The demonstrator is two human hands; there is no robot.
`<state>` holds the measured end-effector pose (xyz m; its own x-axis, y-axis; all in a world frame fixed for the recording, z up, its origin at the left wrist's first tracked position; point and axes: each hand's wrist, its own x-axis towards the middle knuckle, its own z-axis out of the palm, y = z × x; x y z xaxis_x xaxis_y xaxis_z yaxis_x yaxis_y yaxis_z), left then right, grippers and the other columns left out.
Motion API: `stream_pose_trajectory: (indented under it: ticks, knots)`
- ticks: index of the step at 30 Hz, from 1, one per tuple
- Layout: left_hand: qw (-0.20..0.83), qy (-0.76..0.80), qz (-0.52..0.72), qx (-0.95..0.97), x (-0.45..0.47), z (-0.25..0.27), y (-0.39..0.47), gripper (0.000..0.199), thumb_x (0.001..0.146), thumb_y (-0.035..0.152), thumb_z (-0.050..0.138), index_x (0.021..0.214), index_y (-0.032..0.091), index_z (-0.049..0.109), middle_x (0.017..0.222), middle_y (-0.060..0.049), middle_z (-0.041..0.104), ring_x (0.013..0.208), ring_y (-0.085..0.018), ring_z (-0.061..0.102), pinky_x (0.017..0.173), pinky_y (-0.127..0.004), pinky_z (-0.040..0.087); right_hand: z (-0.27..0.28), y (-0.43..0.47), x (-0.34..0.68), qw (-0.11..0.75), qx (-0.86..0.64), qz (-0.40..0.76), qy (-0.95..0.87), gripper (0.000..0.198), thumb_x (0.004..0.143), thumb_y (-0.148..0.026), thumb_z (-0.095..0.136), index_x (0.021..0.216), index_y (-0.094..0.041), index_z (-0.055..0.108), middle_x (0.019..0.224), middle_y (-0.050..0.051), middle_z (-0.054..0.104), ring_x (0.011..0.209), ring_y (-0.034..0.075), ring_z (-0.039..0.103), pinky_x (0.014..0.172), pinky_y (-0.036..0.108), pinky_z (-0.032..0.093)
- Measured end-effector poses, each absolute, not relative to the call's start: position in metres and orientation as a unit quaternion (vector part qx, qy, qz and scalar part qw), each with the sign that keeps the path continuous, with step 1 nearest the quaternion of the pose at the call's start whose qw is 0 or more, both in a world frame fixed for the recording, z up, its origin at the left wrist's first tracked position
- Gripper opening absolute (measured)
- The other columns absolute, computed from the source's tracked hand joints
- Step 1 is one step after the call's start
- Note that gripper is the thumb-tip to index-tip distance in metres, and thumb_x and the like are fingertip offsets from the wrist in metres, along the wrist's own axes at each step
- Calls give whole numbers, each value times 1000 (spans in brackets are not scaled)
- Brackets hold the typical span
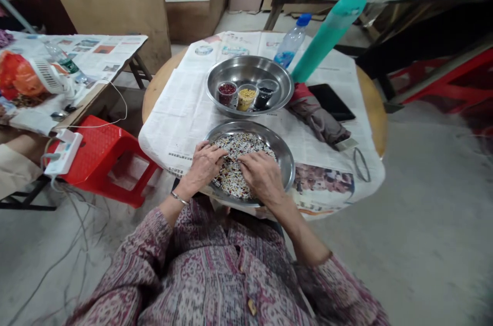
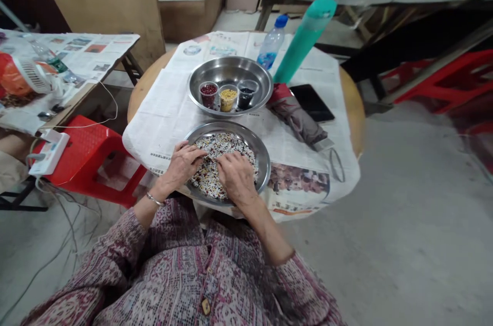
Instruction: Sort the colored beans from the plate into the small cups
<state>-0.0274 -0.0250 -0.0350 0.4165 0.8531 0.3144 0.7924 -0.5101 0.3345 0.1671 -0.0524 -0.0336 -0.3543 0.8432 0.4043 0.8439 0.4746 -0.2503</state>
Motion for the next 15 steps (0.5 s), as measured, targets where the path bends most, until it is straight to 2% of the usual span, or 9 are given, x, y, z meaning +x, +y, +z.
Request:
stream_pose_trajectory:
  ticks: [7, 15]
  knots:
    - [72, 488, 226, 840, -26, -39, -24, 17, 93, 16, 59, 102, 24, 71, 98, 1, 74, 96, -16, 66, 110, -37, 36, -44, -36, 152, 181, -494, -15, -850, 21, 95, -18, 50, 96, -17, 71, 87, 8, 69, 87, 24, 57, 79, 34, 42]
    - [65, 482, 194, 852, -26, -33, -27, 15, 94, 20, 57, 96, 25, 71, 93, 1, 71, 92, -16, 64, 110, -38, 32, -43, -48, 167, 232, -526, 26, -818, 16, 92, -16, 50, 91, -18, 66, 90, 8, 70, 88, 23, 60, 80, 34, 44]
